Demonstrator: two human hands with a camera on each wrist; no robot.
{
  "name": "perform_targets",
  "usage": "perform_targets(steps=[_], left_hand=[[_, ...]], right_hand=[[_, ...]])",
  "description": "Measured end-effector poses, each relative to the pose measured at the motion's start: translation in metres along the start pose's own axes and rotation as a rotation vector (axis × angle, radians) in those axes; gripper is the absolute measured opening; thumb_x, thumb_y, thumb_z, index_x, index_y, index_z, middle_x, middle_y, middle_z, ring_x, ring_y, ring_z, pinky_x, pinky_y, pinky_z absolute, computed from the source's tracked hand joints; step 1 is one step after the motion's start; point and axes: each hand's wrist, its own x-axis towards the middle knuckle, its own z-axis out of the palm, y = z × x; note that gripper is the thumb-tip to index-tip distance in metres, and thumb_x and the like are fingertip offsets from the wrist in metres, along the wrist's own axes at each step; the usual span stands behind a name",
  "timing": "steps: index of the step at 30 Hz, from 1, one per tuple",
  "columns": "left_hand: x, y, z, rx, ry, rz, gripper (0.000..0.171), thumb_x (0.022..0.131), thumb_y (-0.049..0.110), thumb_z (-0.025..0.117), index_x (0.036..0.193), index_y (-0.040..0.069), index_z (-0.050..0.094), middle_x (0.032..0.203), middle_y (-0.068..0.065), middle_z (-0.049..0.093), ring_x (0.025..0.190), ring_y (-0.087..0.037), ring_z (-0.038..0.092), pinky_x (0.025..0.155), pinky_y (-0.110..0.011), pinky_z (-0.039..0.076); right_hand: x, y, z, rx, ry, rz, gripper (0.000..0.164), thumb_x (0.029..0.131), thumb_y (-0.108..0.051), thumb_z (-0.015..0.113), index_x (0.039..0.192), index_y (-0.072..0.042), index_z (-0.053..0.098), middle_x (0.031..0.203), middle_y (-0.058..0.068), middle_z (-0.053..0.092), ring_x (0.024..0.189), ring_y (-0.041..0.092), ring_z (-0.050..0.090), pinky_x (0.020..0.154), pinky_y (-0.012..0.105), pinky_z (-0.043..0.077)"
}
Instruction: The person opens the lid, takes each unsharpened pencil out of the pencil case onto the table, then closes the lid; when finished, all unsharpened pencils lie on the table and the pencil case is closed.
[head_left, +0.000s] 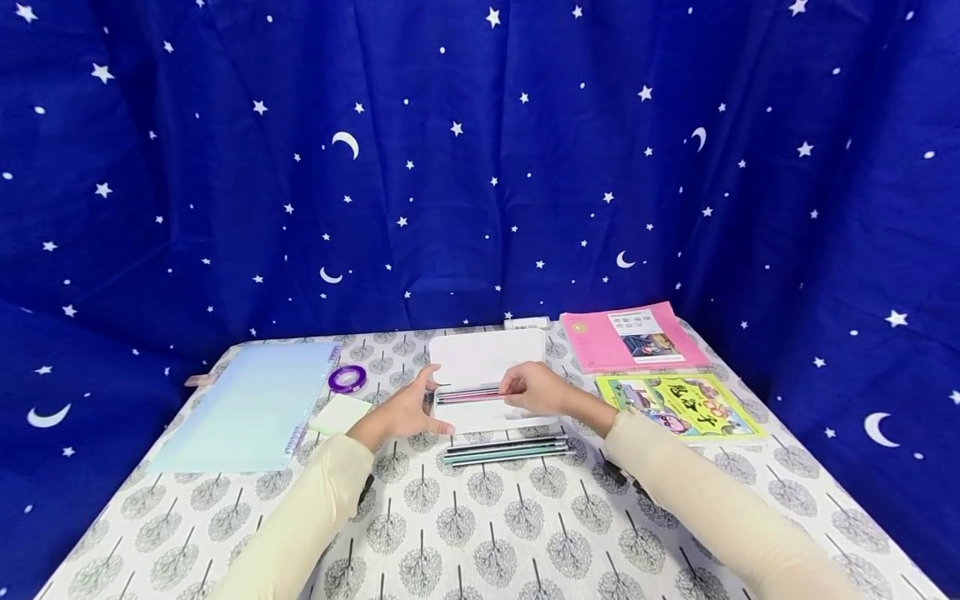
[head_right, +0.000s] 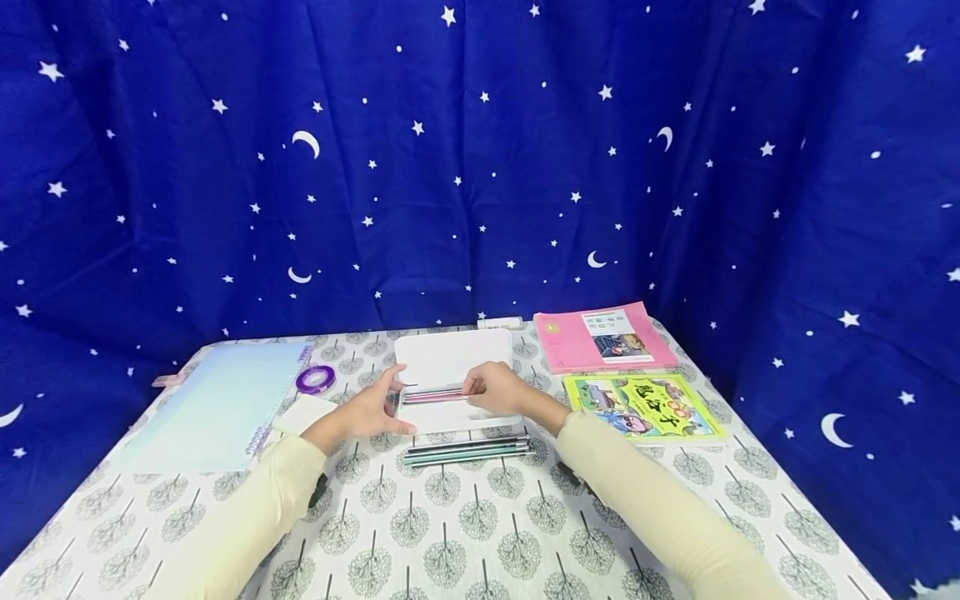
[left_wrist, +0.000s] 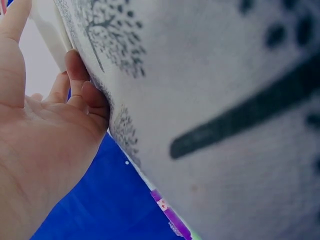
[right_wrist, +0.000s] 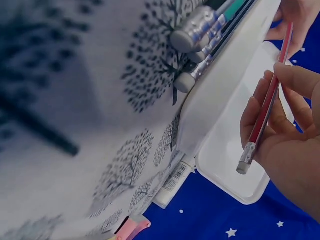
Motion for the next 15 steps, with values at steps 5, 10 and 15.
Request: perform_targets(steps=[5, 10, 15], left_hand=[[0.001, 0.0, 0.001, 0.013, 0.006, -0.011, 0.119, 0.069, 0.039, 0.089, 0.159, 0.025, 0.011, 0.149, -0.007, 0.045, 0.093, -0.014, 0.059, 0.099, -0.047, 0.047], [0.001, 0.001, 0.0, 0.012, 0.008, -0.015, 0.12, 0.068, 0.04, 0.089, 0.159, 0.025, 0.011, 0.148, -0.007, 0.045, 0.092, -0.014, 0.059, 0.099, -0.047, 0.047], [0.002, 0.001, 0.0, 0.018, 0.005, -0.009, 0.121, 0.067, 0.041, 0.089, 0.159, 0.025, 0.012, 0.148, -0.008, 0.045, 0.091, -0.014, 0.059, 0.1, -0.048, 0.046]], right_hand=[[-0.018, -0.006, -0.005, 0.041, -0.027, 0.004, 0.005, 0.087, -0.002, 0.072, 0.092, -0.001, 0.071, 0.083, -0.001, 0.071, 0.078, 0.01, 0.066, 0.078, 0.031, 0.056], [-0.034, -0.01, -0.004, 0.037, -0.061, -0.012, 0.005, 0.086, -0.003, 0.073, 0.089, -0.005, 0.071, 0.083, -0.003, 0.071, 0.079, 0.007, 0.065, 0.08, 0.028, 0.054], [-0.046, -0.015, 0.0, 0.075, -0.074, -0.025, 0.005, 0.085, 0.001, 0.072, 0.088, -0.003, 0.071, 0.08, 0.001, 0.073, 0.075, 0.005, 0.065, 0.077, 0.025, 0.054]])
